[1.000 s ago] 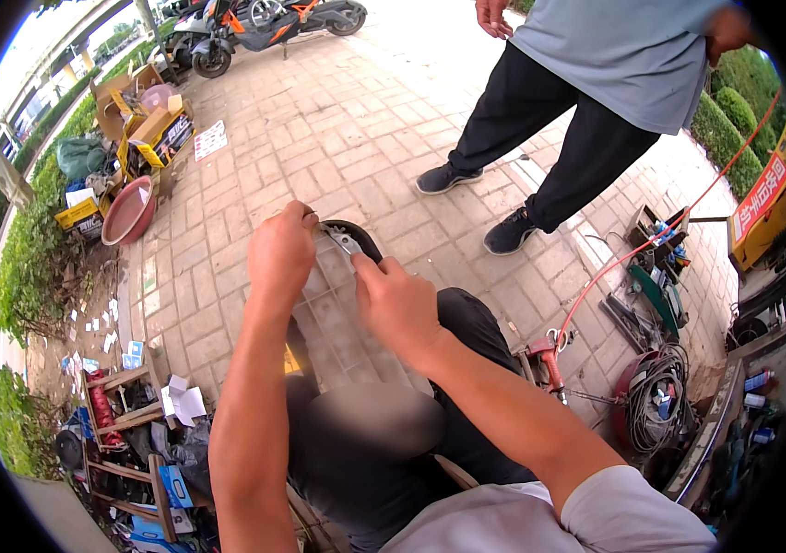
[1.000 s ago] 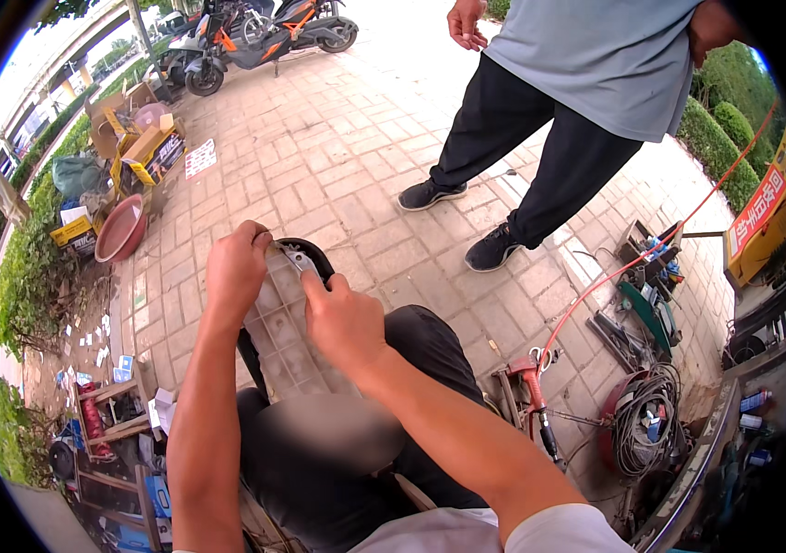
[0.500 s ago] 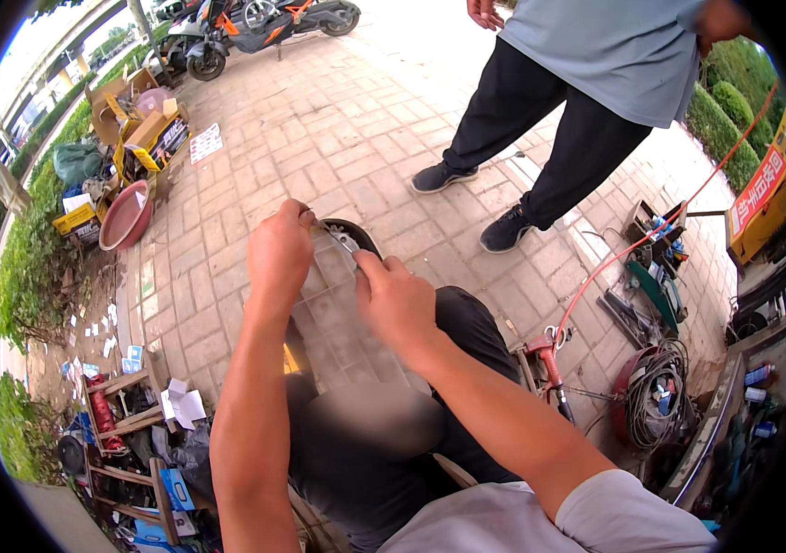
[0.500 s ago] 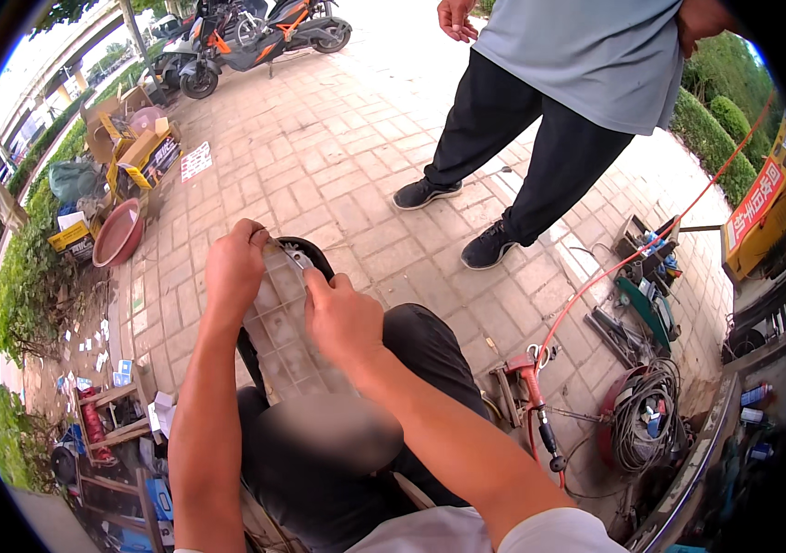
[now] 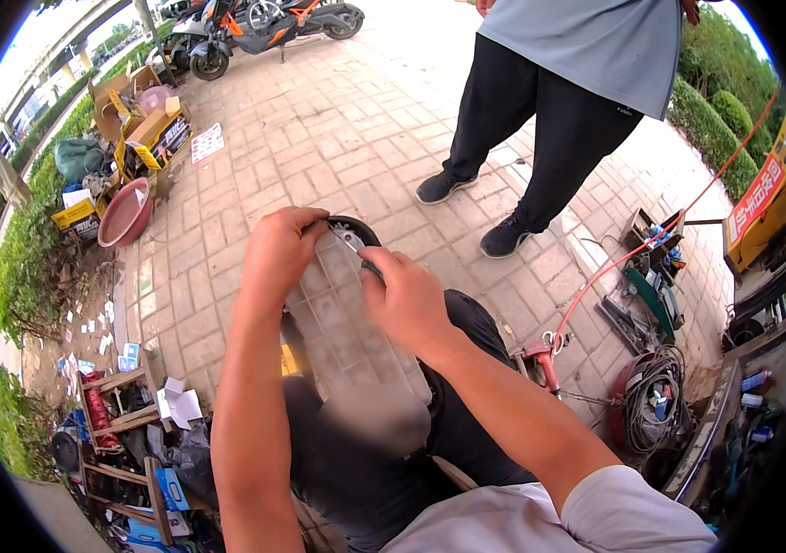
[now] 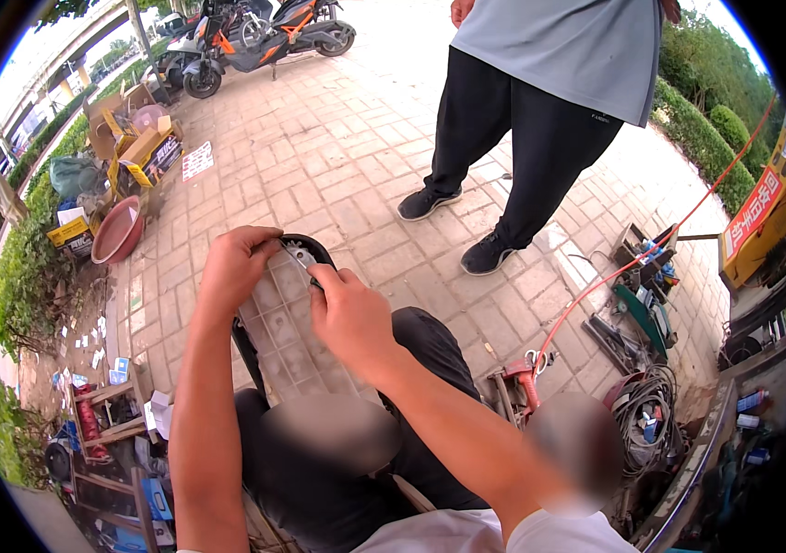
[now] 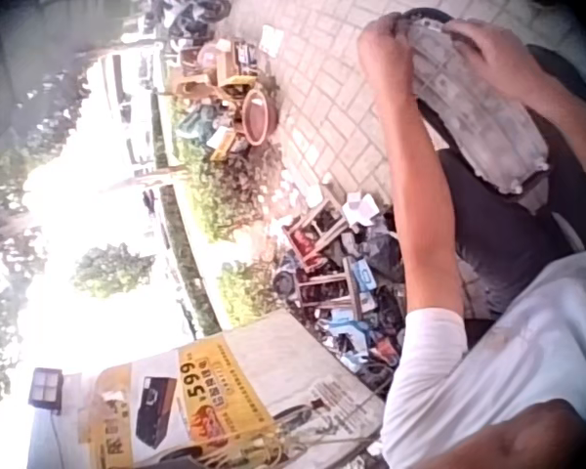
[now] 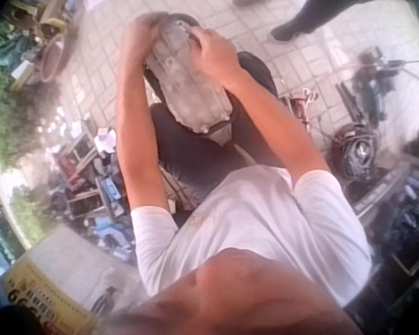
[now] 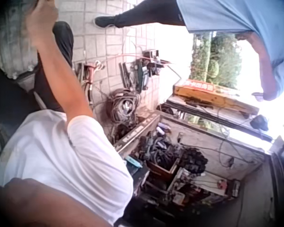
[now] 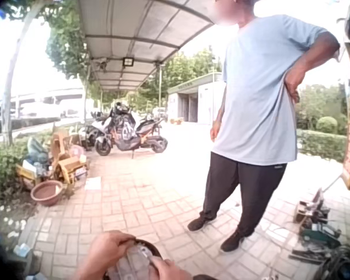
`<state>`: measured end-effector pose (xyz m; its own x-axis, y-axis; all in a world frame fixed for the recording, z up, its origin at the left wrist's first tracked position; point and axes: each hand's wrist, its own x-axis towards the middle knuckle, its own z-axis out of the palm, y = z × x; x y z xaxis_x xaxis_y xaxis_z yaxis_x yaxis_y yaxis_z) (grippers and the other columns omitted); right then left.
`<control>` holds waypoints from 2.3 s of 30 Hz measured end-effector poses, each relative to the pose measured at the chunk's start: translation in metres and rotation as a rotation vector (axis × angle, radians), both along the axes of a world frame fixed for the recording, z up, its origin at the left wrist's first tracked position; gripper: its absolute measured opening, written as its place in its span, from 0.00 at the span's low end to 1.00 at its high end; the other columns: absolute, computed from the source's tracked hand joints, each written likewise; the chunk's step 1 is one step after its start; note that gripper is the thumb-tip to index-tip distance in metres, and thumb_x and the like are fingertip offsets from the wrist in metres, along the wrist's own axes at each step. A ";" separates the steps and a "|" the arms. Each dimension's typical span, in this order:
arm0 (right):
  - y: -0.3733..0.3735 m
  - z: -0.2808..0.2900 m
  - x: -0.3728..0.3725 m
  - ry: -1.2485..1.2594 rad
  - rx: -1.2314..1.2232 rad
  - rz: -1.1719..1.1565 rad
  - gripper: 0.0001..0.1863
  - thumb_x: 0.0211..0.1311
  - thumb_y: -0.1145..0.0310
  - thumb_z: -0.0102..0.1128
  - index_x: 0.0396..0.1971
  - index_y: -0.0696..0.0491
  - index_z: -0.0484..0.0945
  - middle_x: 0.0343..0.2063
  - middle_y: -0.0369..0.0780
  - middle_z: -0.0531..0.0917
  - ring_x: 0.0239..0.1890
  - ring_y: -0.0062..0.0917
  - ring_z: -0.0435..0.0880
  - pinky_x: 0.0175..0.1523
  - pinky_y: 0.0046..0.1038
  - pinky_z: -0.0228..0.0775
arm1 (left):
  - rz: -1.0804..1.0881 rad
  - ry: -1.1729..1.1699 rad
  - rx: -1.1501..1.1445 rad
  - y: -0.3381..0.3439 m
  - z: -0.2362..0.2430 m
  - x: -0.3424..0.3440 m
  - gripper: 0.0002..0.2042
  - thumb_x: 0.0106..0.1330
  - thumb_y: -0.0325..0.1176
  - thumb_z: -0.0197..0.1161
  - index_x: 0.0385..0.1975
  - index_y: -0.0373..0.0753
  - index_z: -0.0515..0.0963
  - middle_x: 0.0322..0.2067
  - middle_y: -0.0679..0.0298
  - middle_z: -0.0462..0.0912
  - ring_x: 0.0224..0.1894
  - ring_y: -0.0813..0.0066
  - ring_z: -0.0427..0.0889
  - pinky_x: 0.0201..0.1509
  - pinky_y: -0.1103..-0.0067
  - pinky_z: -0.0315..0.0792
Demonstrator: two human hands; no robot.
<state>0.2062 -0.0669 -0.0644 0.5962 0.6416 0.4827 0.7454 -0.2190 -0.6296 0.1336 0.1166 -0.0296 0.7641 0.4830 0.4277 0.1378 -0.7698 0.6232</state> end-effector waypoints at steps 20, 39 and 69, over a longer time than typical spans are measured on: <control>-0.005 0.084 0.061 -0.053 -0.461 0.251 0.12 0.59 0.65 0.56 0.40 0.49 0.84 0.27 0.43 0.85 0.35 0.40 0.85 0.41 0.40 0.75 | 0.302 0.222 0.080 -0.022 0.022 0.005 0.11 0.65 0.40 0.60 0.38 0.42 0.85 0.31 0.54 0.86 0.36 0.53 0.84 0.41 0.64 0.75; 0.010 -0.002 0.002 -0.149 -0.168 -0.089 0.09 0.61 0.67 0.58 0.41 0.48 0.79 0.24 0.46 0.81 0.22 0.46 0.83 0.26 0.44 0.74 | 0.301 0.183 0.173 -0.019 0.008 0.003 0.10 0.64 0.38 0.62 0.35 0.39 0.84 0.32 0.52 0.85 0.36 0.51 0.83 0.41 0.63 0.75; 0.010 0.079 0.040 0.074 -0.548 0.114 0.12 0.59 0.66 0.56 0.39 0.54 0.83 0.31 0.49 0.85 0.37 0.45 0.83 0.43 0.42 0.74 | 0.345 0.213 0.092 -0.022 0.007 0.008 0.11 0.66 0.41 0.60 0.38 0.42 0.84 0.34 0.53 0.85 0.39 0.50 0.83 0.41 0.62 0.75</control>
<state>0.2462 -0.0572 0.0146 0.5277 0.8492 0.0199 0.7418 -0.4493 -0.4978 0.1412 0.0950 -0.0224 0.6403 0.6930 0.3313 0.5154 -0.7075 0.4835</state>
